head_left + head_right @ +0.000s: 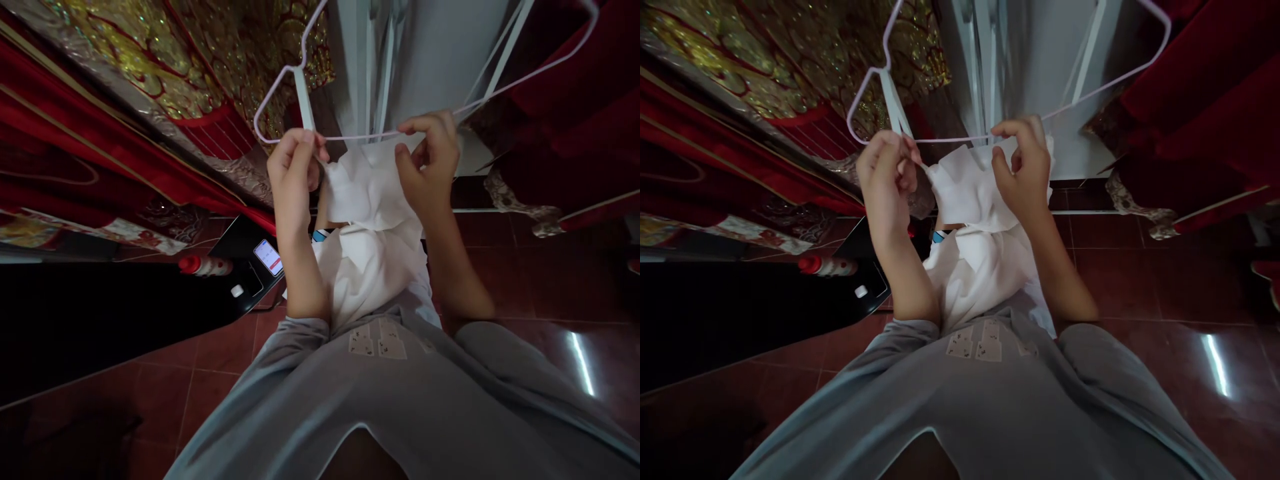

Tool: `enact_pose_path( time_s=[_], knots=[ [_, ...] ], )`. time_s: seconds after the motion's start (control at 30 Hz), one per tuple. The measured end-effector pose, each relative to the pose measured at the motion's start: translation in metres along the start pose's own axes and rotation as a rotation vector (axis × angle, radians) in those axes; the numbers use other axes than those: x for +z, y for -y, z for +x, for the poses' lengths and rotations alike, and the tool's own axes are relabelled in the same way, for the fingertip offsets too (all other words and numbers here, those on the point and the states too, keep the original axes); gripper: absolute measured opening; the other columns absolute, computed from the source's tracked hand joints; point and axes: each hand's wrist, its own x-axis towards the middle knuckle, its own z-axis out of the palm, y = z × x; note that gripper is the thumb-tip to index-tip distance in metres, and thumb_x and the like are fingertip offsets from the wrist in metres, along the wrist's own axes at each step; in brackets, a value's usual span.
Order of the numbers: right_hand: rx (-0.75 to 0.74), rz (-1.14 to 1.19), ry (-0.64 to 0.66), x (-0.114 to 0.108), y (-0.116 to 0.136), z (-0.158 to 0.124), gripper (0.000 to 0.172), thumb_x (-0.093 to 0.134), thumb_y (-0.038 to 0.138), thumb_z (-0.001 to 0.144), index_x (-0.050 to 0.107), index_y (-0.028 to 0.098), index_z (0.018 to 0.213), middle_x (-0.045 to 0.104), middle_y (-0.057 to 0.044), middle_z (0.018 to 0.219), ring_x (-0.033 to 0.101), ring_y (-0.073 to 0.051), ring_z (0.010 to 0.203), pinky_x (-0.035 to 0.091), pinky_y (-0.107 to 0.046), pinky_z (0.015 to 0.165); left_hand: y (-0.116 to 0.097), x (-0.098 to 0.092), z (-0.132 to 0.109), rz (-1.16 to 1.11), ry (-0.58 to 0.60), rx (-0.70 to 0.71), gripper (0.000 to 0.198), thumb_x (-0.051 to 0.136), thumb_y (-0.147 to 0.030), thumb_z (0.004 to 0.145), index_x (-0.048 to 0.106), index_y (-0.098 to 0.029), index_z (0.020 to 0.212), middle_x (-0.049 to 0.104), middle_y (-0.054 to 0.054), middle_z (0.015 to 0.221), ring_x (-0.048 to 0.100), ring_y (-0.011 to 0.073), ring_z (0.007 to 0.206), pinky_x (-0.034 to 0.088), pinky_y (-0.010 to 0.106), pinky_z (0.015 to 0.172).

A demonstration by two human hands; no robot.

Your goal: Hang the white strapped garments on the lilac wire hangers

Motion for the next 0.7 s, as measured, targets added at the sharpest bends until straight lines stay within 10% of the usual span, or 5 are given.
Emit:
enact_pose_path(
  time_s=[0.13,0.3,0.53,0.7],
  knots=[
    [0.08,0.013,-0.003,0.014,0.008,-0.01,0.016,0.054,0.032,0.089,0.057,0.028,0.104,0.055,-0.003,0.111,0.044,-0.011,0.064,0.041,-0.027,0.058,-0.042,0.015,0.023,-0.292,0.014,-0.155,0.045,0.027,-0.02,0.113,0.068,-0.016,0.097,0.066,0.005,0.098,0.031,0.0133,0.043,0.022,0.029,0.04],
    [0.11,0.098,0.06,0.021,0.012,-0.011,0.022,0.055,0.032,0.088,0.058,0.031,0.109,0.054,-0.003,0.114,0.049,-0.012,0.072,0.044,-0.028,0.061,-0.069,0.001,0.054,-0.293,-0.028,-0.236,0.069,0.001,-0.038,0.112,0.062,-0.02,0.084,0.067,0.002,0.119,0.049,0.0187,0.067,0.038,0.032,0.053],
    [0.1,0.073,0.034,0.004,0.004,-0.004,0.018,0.056,0.026,0.084,0.061,0.03,0.101,0.057,-0.002,0.11,0.043,-0.009,0.063,0.042,-0.027,0.057,-0.015,-0.036,0.035,-0.202,-0.376,-0.038,0.028,0.033,-0.021,0.112,0.061,-0.018,0.109,0.068,0.0,0.116,0.051,0.0167,0.063,0.032,0.03,0.049],
    [0.086,0.07,0.074,0.004,0.01,-0.003,0.023,0.056,0.024,0.084,0.06,0.031,0.105,0.055,-0.001,0.112,0.039,-0.009,0.06,0.039,-0.028,0.056,0.011,-0.012,0.015,-0.2,-0.244,-0.141,0.025,0.036,-0.017,0.111,0.061,-0.021,0.107,0.071,0.003,0.104,0.046,0.0147,0.05,0.029,0.03,0.046]
  ],
)
